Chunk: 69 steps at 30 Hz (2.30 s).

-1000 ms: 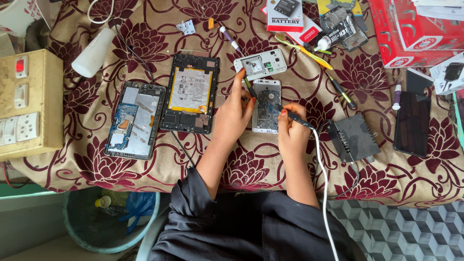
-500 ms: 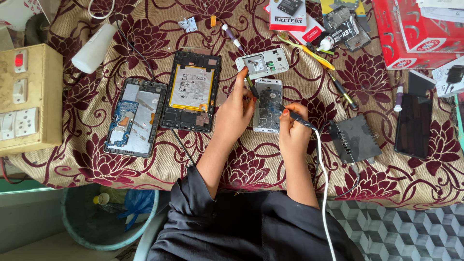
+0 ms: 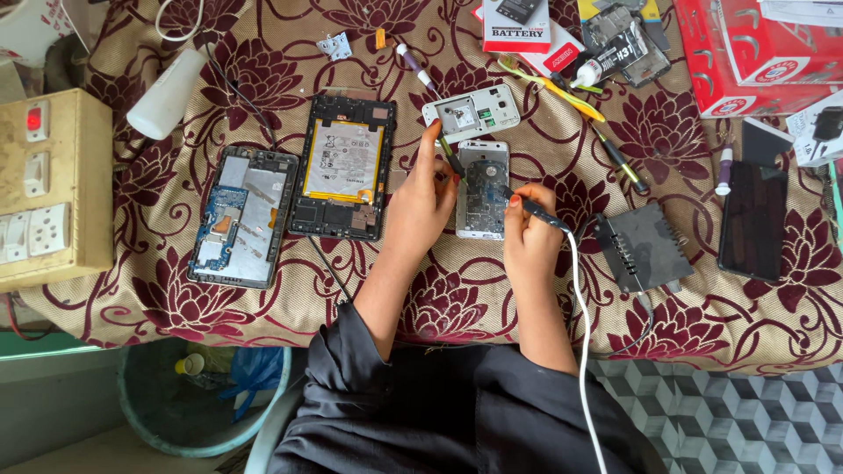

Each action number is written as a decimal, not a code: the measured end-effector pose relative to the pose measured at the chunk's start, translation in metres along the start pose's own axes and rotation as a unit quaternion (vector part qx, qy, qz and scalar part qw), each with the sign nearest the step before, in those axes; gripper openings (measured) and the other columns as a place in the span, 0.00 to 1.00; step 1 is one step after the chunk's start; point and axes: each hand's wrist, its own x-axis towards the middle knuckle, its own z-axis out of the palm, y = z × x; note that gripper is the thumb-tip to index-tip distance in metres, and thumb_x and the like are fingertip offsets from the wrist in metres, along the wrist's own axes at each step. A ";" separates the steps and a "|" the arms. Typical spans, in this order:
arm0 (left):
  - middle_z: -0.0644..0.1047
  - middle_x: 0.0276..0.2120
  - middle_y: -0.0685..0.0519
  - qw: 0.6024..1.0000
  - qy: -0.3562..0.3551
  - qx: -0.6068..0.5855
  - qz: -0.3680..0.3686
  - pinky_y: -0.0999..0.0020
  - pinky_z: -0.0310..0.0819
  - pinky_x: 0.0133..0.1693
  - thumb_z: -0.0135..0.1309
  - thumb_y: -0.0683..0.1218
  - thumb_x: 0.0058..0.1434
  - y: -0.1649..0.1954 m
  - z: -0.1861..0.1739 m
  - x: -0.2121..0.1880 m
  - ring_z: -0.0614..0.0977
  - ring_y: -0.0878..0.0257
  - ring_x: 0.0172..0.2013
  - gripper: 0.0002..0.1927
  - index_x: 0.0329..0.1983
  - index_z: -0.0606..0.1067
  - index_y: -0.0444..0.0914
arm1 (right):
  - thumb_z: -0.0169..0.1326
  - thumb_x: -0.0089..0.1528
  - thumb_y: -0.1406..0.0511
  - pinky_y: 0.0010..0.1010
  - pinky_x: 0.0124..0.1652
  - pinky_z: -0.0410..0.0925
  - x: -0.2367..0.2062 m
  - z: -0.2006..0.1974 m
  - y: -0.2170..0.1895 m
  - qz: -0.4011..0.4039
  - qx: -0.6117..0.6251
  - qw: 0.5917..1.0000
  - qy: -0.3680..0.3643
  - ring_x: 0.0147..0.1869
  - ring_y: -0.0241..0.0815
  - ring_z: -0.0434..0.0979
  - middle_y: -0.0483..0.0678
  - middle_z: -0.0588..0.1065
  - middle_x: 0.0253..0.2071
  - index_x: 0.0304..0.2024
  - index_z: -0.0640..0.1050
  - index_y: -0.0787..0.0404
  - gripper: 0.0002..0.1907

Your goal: The person uses a soldering iron to work on a disassembled smartphone motherboard. They hold the phone casing steady with one hand while applying the soldering iron with the other, focusing on specific points on the circuit board.

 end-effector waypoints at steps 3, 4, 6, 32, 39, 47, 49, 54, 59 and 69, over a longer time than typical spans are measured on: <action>0.82 0.40 0.52 1.000 -0.001 -0.001 -0.002 0.56 0.79 0.39 0.57 0.39 0.63 0.000 0.001 0.000 0.86 0.52 0.38 0.46 0.78 0.46 0.46 | 0.49 0.72 0.70 0.24 0.31 0.66 0.000 0.000 -0.001 -0.012 -0.006 1.000 0.001 0.29 0.32 0.73 0.45 0.73 0.29 0.49 0.70 0.65 0.05; 0.82 0.41 0.52 1.000 -0.002 -0.002 -0.005 0.56 0.79 0.39 0.57 0.40 0.63 0.000 0.001 0.000 0.86 0.52 0.38 0.46 0.78 0.46 0.46 | 0.49 0.72 0.70 0.24 0.32 0.66 0.000 -0.001 -0.001 -0.020 -0.013 1.000 0.002 0.29 0.32 0.73 0.45 0.73 0.29 0.49 0.70 0.65 0.05; 0.82 0.40 0.52 1.000 -0.005 0.008 -0.007 0.56 0.78 0.38 0.57 0.40 0.63 0.000 0.001 0.000 0.86 0.51 0.38 0.46 0.78 0.45 0.46 | 0.49 0.72 0.70 0.24 0.30 0.64 -0.001 -0.001 -0.002 -0.001 -0.011 1.000 -0.004 0.28 0.32 0.71 0.46 0.72 0.27 0.48 0.70 0.66 0.04; 0.81 0.40 0.52 1.000 -0.007 0.008 -0.010 0.55 0.78 0.38 0.57 0.40 0.63 0.005 -0.002 0.000 0.85 0.51 0.39 0.45 0.77 0.47 0.47 | 0.49 0.71 0.71 0.24 0.31 0.66 0.000 -0.001 -0.003 0.002 -0.004 1.000 -0.011 0.29 0.33 0.74 0.46 0.74 0.29 0.48 0.70 0.66 0.04; 0.81 0.42 0.51 1.000 0.016 0.013 -0.002 0.57 0.78 0.36 0.58 0.39 0.63 0.003 -0.001 0.000 0.85 0.53 0.36 0.43 0.76 0.50 0.45 | 0.49 0.71 0.71 0.24 0.29 0.65 -0.001 -0.001 -0.003 0.007 -0.018 1.000 -0.016 0.28 0.32 0.73 0.46 0.73 0.29 0.48 0.70 0.66 0.04; 0.80 0.41 0.50 0.996 0.086 -0.007 -0.002 0.61 0.77 0.33 0.60 0.37 0.63 -0.001 0.002 0.000 0.85 0.57 0.32 0.33 0.68 0.59 0.39 | 0.49 0.71 0.71 0.23 0.29 0.64 0.000 -0.001 -0.004 0.010 -0.013 1.000 -0.014 0.27 0.31 0.71 0.46 0.73 0.29 0.48 0.70 0.65 0.04; 0.80 0.40 0.51 0.996 0.091 -0.012 -0.007 0.61 0.77 0.32 0.59 0.38 0.63 -0.001 0.002 0.001 0.85 0.57 0.32 0.32 0.67 0.59 0.38 | 0.49 0.71 0.71 0.23 0.29 0.63 0.000 -0.001 -0.004 0.011 -0.012 1.000 -0.014 0.27 0.31 0.70 0.45 0.73 0.29 0.48 0.71 0.65 0.04; 0.81 0.40 0.50 0.993 0.115 -0.005 -0.001 0.62 0.77 0.32 0.60 0.38 0.63 -0.001 0.002 -0.001 0.85 0.57 0.32 0.32 0.67 0.58 0.37 | 0.49 0.71 0.71 0.23 0.29 0.63 -0.001 -0.001 -0.004 0.007 -0.010 1.000 -0.014 0.27 0.31 0.69 0.45 0.72 0.29 0.48 0.71 0.65 0.04; 0.82 0.38 0.51 0.993 0.117 -0.011 -0.007 0.63 0.77 0.32 0.60 0.38 0.63 -0.003 0.002 -0.001 0.85 0.58 0.31 0.32 0.66 0.58 0.36 | 0.49 0.71 0.71 0.23 0.28 0.62 0.000 -0.001 -0.004 0.011 -0.001 1.000 -0.014 0.27 0.30 0.69 0.45 0.72 0.28 0.48 0.70 0.65 0.04; 0.82 0.38 0.51 0.993 0.118 0.000 -0.010 0.64 0.78 0.32 0.61 0.38 0.62 -0.005 0.001 0.001 0.86 0.58 0.32 0.32 0.65 0.58 0.35 | 0.49 0.72 0.70 0.23 0.30 0.64 -0.001 -0.001 -0.005 0.000 -0.008 1.000 -0.017 0.28 0.31 0.72 0.45 0.73 0.28 0.48 0.70 0.65 0.04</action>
